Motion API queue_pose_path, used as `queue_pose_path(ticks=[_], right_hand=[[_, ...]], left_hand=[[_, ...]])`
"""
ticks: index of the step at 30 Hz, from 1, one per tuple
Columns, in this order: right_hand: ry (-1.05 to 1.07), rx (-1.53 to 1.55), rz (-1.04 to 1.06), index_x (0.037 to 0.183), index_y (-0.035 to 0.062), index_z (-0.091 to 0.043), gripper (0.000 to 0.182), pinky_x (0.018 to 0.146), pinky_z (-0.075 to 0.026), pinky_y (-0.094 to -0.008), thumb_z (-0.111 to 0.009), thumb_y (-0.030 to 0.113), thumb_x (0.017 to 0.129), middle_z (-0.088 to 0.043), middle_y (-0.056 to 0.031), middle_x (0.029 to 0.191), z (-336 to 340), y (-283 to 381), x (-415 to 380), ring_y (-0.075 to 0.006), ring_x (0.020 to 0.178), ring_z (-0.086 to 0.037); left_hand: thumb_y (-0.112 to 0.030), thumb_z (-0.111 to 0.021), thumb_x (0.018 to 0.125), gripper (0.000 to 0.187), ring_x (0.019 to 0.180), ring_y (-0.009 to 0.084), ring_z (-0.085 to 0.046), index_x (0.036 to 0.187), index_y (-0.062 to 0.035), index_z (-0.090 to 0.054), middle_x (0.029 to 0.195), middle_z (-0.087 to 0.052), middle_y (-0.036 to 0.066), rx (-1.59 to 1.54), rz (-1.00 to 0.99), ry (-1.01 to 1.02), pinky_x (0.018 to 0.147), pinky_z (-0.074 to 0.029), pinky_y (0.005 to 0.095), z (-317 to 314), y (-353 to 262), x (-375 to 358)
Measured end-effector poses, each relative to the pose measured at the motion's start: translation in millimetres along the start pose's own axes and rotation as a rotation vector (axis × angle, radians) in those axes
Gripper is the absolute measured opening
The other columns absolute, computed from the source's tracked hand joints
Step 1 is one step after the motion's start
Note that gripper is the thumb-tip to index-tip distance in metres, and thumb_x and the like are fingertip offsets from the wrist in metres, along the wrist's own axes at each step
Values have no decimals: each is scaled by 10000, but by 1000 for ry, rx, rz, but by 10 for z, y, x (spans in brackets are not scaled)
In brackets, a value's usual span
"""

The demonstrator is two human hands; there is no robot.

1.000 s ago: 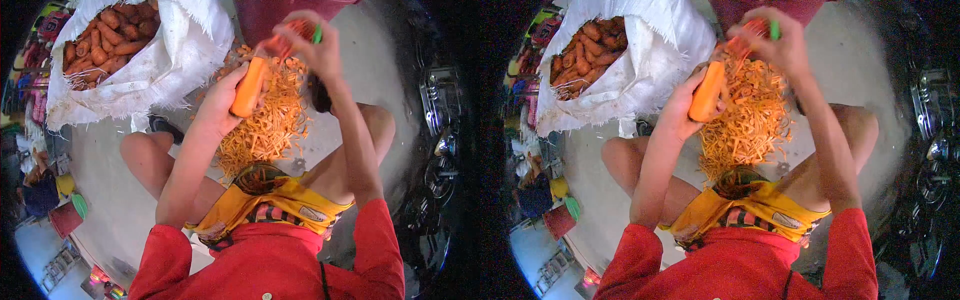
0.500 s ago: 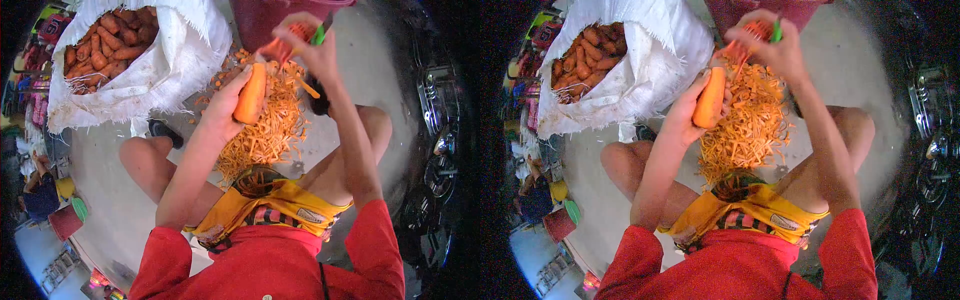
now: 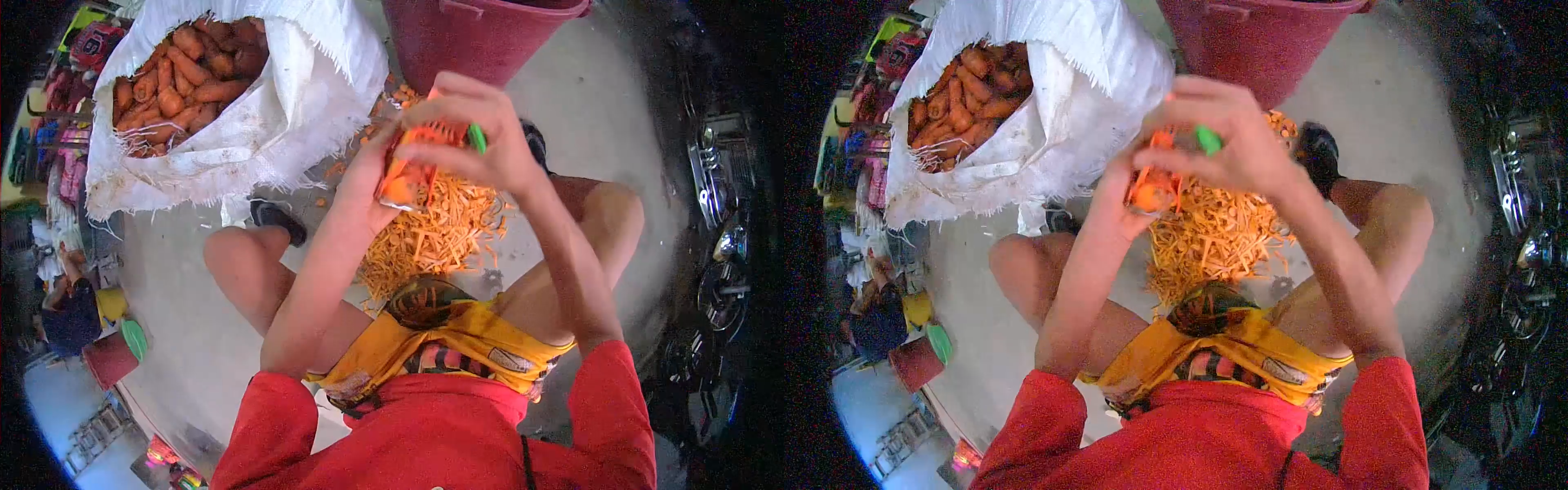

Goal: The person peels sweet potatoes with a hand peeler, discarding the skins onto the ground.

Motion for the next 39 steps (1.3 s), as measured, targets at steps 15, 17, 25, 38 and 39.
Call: queue_pose_path(ticks=[15, 17, 25, 38, 39], right_hand=[[-353, -76, -359, 968, 35, -705, 245, 769, -519, -289, -862, 164, 831, -698, -28, 918, 428, -754, 40, -100, 864, -627], [-312, 31, -326, 970, 32, -707, 244, 765, -521, -292, -862, 161, 831, -701, -31, 914, 265, -612, -6, -104, 860, -631], [-329, 58, -296, 962, 35, -714, 212, 751, -533, -303, -853, 139, 840, -715, -46, 898, 287, -701, 6, -110, 846, -651], [-424, 251, -368, 911, 36, -723, 254, 759, -528, -304, -903, 170, 791, -692, -28, 893, 223, -592, -109, -130, 831, -649], [-310, 57, -196, 905, 42, -724, 271, 756, -522, -303, -918, 174, 769, -690, -45, 890, 144, -268, -66, -144, 840, -650]], left_hand=[[-323, -555, 1072, 318, 861, 166, -688, 1284, -91, -602, 1082, -695, 81, -35, 68, 149, 649, -569, 307, 161, 20, 53], [-318, -551, 1074, 310, 800, 183, -670, 1276, -85, -581, 1063, -680, 95, -180, 119, 121, 573, -562, 315, 122, -11, 90], [-325, -602, 1057, 334, 905, 220, -632, 1259, -62, -567, 1037, -619, 77, -163, 192, 252, 722, -599, 343, 187, 39, 29], [-321, -588, 1052, 299, 801, 184, -629, 1232, -83, -614, 1053, -671, 85, -170, 105, 125, 644, -530, 307, -6, -11, -101], [-290, -588, 1040, 275, 794, 196, -637, 1223, -86, -618, 1032, -676, 94, -120, 109, 180, 620, -541, 327, 87, 11, -30]])
Point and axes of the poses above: each hand's wrist, its own x-axis towards the middle knuckle, its own z-axis out of the back of the hand, y = z × x, the point moved 4 cm from there along x, towards the middle knuckle
